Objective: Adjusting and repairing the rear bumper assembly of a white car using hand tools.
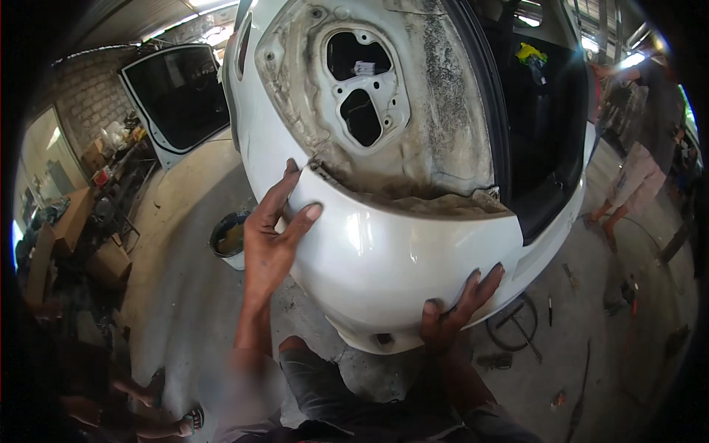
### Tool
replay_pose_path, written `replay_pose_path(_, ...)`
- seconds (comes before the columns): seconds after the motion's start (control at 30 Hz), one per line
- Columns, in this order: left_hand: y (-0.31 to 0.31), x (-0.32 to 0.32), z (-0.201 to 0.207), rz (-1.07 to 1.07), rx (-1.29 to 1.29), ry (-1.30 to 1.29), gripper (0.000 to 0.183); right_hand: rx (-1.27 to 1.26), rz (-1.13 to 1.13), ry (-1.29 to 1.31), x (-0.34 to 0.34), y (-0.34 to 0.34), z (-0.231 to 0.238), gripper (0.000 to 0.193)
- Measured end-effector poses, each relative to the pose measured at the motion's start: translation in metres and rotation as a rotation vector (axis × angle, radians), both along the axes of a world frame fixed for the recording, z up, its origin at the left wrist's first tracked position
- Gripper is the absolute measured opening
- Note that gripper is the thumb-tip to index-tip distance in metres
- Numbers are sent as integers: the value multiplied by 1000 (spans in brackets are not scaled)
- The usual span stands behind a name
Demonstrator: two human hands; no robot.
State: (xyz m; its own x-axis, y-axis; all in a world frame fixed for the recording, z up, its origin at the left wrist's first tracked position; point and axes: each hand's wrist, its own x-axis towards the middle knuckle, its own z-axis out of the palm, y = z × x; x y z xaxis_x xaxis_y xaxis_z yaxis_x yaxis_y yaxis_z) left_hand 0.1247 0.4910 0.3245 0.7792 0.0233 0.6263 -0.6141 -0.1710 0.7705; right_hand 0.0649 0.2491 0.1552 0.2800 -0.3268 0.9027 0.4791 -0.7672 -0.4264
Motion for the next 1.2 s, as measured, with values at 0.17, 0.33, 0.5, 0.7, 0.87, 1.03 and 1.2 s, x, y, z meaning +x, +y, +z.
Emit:
replay_pose_path(0.17,17,10,-7,-23,-48,121,55,-73,-40,38,-3,-3,0,79)
replay_pose_path(0.33,26,16,-9,-40,-3,19,53,-176,13,101,-6,-10,-1,83)
replay_pose_path(0.5,28,16,-3,-16,-4,55,50,-205,13,115,-7,-11,-3,78)
replay_pose_path(0.7,5,17,-20,280,4,-75,41,-228,40,113,-9,-11,0,68)
replay_pose_path(0.87,-7,22,-9,304,-9,-139,21,-282,-9,122,-10,-11,6,62)
replay_pose_path(1.03,7,36,22,17,45,-223,10,-140,-14,65,-6,-3,6,57)
replay_pose_path(1.2,22,35,25,-59,171,-147,13,-195,-60,33,-3,1,9,59)
